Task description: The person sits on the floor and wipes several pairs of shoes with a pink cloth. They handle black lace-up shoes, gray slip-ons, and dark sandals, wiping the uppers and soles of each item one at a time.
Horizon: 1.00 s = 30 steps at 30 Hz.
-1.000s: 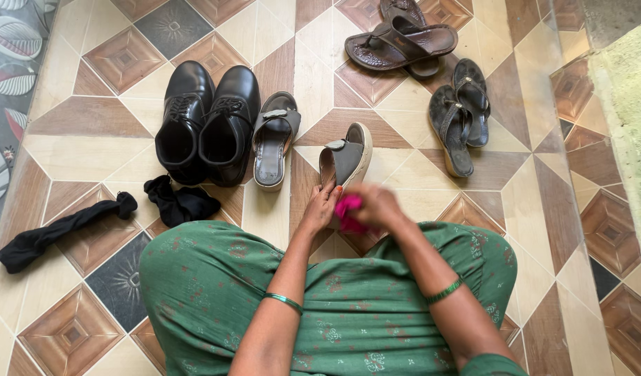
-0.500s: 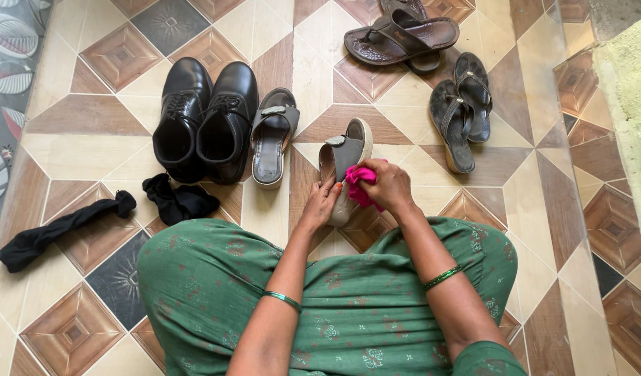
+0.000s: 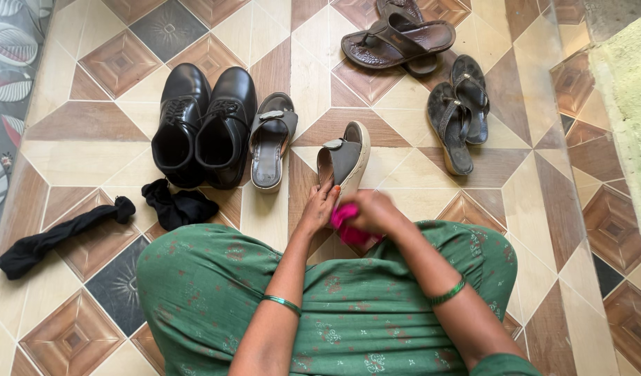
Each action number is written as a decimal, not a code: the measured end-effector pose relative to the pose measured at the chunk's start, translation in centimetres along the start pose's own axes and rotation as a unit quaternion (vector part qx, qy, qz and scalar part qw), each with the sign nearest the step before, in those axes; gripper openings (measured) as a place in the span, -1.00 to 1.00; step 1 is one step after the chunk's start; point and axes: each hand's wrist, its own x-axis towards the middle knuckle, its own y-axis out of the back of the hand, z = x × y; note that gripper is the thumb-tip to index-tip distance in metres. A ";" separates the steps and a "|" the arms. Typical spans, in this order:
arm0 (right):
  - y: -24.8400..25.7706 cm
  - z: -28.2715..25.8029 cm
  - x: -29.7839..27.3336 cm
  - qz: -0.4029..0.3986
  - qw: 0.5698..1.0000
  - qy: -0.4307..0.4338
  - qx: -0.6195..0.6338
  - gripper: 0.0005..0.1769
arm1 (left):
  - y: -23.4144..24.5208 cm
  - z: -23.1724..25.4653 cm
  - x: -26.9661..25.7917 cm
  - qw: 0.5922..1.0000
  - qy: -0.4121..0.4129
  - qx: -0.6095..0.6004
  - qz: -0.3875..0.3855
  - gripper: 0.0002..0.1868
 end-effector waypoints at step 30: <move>2.9 4.5 1.0 0.083 0.971 -0.212 0.068 -0.65 | 5.1 9.4 1.5 0.734 -0.339 0.584 0.065 -0.65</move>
